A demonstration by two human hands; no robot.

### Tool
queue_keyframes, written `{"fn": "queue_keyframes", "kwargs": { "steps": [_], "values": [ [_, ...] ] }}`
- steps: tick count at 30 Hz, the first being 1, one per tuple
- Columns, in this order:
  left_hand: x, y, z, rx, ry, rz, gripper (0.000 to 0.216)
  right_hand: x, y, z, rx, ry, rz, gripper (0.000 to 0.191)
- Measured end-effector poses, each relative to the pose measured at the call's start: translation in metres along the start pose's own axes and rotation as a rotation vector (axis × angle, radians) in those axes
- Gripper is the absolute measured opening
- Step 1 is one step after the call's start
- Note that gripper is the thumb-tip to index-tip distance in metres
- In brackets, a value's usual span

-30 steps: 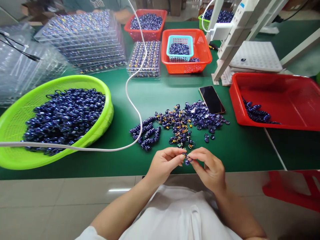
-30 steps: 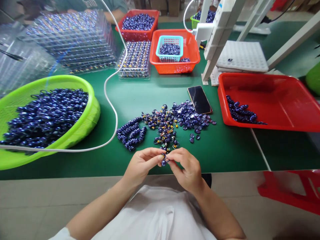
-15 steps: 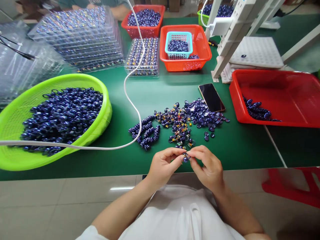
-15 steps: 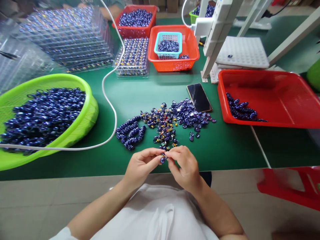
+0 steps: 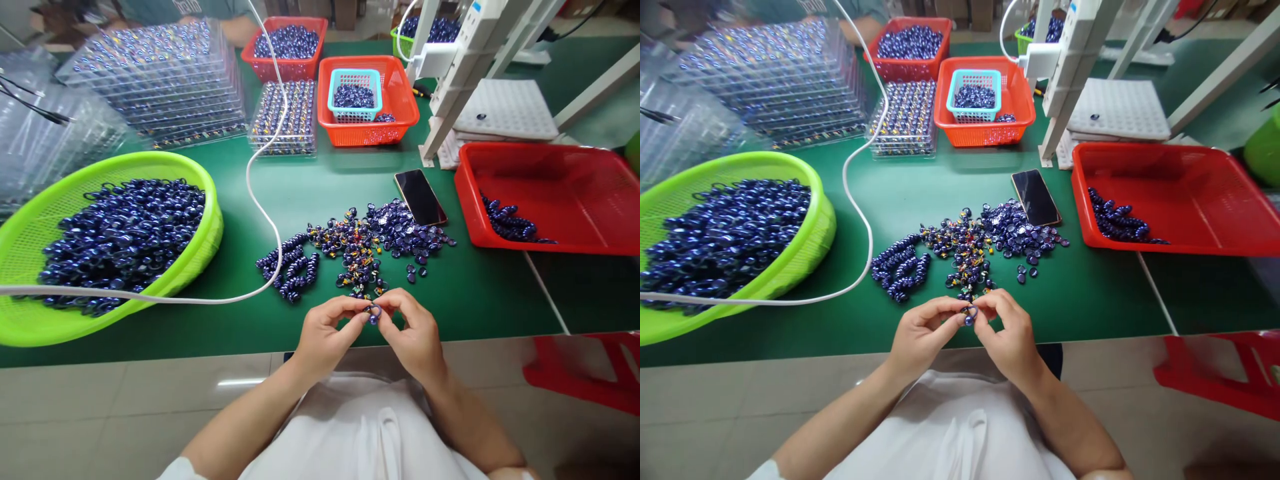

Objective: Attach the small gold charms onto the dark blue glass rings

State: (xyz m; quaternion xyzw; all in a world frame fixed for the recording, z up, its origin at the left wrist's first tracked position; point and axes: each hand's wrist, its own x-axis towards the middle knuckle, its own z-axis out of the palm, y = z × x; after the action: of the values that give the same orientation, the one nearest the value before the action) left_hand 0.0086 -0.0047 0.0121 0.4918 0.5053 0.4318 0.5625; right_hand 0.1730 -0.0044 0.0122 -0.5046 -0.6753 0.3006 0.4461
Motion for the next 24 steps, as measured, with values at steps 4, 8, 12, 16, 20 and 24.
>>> {"fn": "queue_keyframes", "kwargs": {
  "steps": [4,8,12,16,20,24],
  "values": [
    [0.001,-0.001,0.0,0.017,-0.005,-0.023,0.015,-0.001,0.002,0.002,0.003,-0.005,-0.016,0.013],
    [0.003,0.001,0.001,0.044,0.004,-0.055,0.013,-0.002,0.004,0.004,0.0,0.0,-0.028,0.013],
    [0.003,-0.001,0.002,0.12,0.008,0.043,0.011,-0.001,0.004,0.006,0.02,-0.006,0.013,0.012],
    [0.004,-0.005,0.002,0.185,0.013,0.152,0.011,-0.001,0.003,0.007,0.061,-0.026,0.116,0.01],
    [0.005,-0.004,0.002,0.186,-0.015,0.139,0.012,0.001,0.001,0.001,0.045,-0.055,0.134,0.011],
    [0.005,-0.003,0.004,0.207,-0.112,0.076,0.011,0.005,0.012,-0.023,0.026,-0.282,0.05,0.011]
  ]
}}
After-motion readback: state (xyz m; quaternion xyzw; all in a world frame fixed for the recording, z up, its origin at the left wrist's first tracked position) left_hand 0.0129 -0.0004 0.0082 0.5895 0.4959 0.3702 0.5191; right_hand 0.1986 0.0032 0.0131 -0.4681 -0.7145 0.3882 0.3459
